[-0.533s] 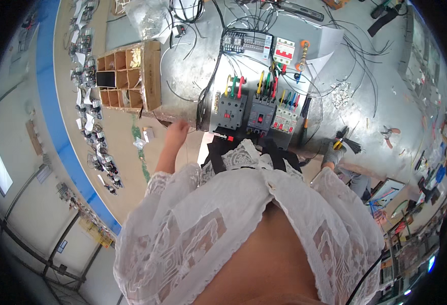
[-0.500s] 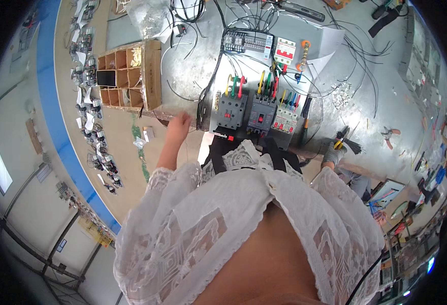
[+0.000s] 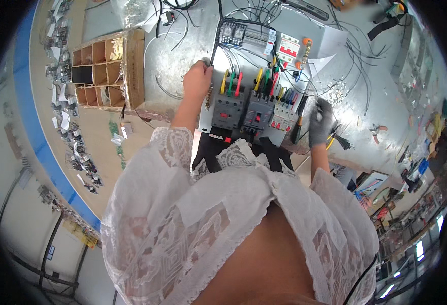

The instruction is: The person strips wire insulation, inserts wires into terminal blocks, and secures connections using pliers and a screwdriver. The person also applies tape to bundle wires and organizes the wiring within the electrical panel.

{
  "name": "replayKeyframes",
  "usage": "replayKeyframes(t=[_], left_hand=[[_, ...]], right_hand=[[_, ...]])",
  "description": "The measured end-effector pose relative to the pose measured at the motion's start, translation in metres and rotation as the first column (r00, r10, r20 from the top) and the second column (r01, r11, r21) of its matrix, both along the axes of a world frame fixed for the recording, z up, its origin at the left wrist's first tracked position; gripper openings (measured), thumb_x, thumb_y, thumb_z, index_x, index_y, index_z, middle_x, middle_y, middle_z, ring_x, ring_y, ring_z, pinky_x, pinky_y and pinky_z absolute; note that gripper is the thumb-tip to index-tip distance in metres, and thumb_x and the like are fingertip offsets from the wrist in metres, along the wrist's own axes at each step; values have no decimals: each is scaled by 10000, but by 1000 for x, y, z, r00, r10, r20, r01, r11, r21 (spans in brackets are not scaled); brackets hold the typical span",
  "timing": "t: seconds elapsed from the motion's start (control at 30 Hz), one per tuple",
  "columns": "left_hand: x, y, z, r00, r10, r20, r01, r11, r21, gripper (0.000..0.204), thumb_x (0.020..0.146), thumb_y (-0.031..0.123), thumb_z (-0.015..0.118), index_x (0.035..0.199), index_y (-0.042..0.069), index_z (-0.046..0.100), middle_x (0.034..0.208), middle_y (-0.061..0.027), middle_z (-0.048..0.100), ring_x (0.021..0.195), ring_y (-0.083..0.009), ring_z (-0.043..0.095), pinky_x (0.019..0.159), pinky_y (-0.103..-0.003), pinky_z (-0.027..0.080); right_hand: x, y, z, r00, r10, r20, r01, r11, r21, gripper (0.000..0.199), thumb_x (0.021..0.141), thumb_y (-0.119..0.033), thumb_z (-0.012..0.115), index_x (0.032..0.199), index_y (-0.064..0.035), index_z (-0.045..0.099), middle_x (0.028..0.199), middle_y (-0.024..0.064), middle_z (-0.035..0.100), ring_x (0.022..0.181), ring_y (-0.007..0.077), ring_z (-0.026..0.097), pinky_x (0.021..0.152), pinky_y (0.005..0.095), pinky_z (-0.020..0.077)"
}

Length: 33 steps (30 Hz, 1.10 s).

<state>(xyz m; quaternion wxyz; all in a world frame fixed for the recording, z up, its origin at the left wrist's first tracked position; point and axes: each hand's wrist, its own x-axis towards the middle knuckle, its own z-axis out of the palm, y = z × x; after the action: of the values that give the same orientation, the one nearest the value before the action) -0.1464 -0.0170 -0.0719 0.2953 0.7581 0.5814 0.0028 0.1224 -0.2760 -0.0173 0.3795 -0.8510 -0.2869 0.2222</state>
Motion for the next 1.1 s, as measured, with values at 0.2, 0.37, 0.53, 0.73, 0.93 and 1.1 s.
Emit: replayKeyframes(t=[0.2, 0.37, 0.53, 0.73, 0.93, 1.1], left_hand=[[-2, 4, -11, 998, -60, -17, 60, 998, -3, 267, 814, 285, 637, 833, 25, 580, 771, -173, 640, 713, -362, 628, 629, -433, 489], [-17, 10, -14, 966, 100, 239, -46, 974, -222, 221, 796, 234, 658, 847, 22, 623, 741, -175, 640, 703, -328, 635, 641, -394, 490], [-61, -11, -14, 967, 83, 240, -4, 950, -313, 187, 802, 180, 643, 928, 43, 625, 800, -130, 653, 765, -269, 644, 690, -362, 492], [-59, -24, 12, 992, 56, 116, -9, 927, -375, 180, 814, 209, 626, 891, 47, 607, 810, -133, 652, 791, -311, 635, 683, -394, 488], [-42, -35, 17, 997, -8, 80, 31, 958, -284, 221, 808, 229, 641, 894, 29, 605, 794, -159, 650, 759, -334, 633, 665, -404, 483], [-45, -41, 13, 991, 77, 107, -48, 968, -246, 195, 806, 219, 652, 867, 37, 616, 760, -148, 641, 719, -310, 631, 640, -391, 483]], right_hand=[[-89, 215, 15, 480, 865, 147, -827, 502, -253, 441, 738, 10, 564, 1170, -81, 550, 1129, 131, 558, 1092, 295, 531, 903, 353, 464], [-114, 286, -44, 240, 962, 134, -791, 274, -548, 319, 760, 14, 549, 1059, -77, 610, 1102, 135, 557, 1045, 303, 571, 847, 377, 497], [-122, 286, -45, 230, 949, 217, -763, 314, -565, 276, 771, -27, 555, 1033, -94, 615, 1055, 128, 579, 1024, 295, 583, 830, 395, 499], [-128, 289, -49, 210, 948, 239, -725, 315, -612, 234, 810, -145, 576, 1041, -121, 608, 998, 104, 596, 985, 289, 595, 799, 403, 503], [-130, 284, -60, 210, 929, 303, -708, 359, -609, 270, 800, -209, 613, 1060, -138, 599, 991, 93, 596, 970, 274, 597, 799, 407, 496], [-135, 288, -58, 193, 938, 289, -695, 338, -634, 292, 826, -144, 547, 1114, -154, 592, 1053, 110, 614, 1009, 284, 599, 806, 424, 506]])
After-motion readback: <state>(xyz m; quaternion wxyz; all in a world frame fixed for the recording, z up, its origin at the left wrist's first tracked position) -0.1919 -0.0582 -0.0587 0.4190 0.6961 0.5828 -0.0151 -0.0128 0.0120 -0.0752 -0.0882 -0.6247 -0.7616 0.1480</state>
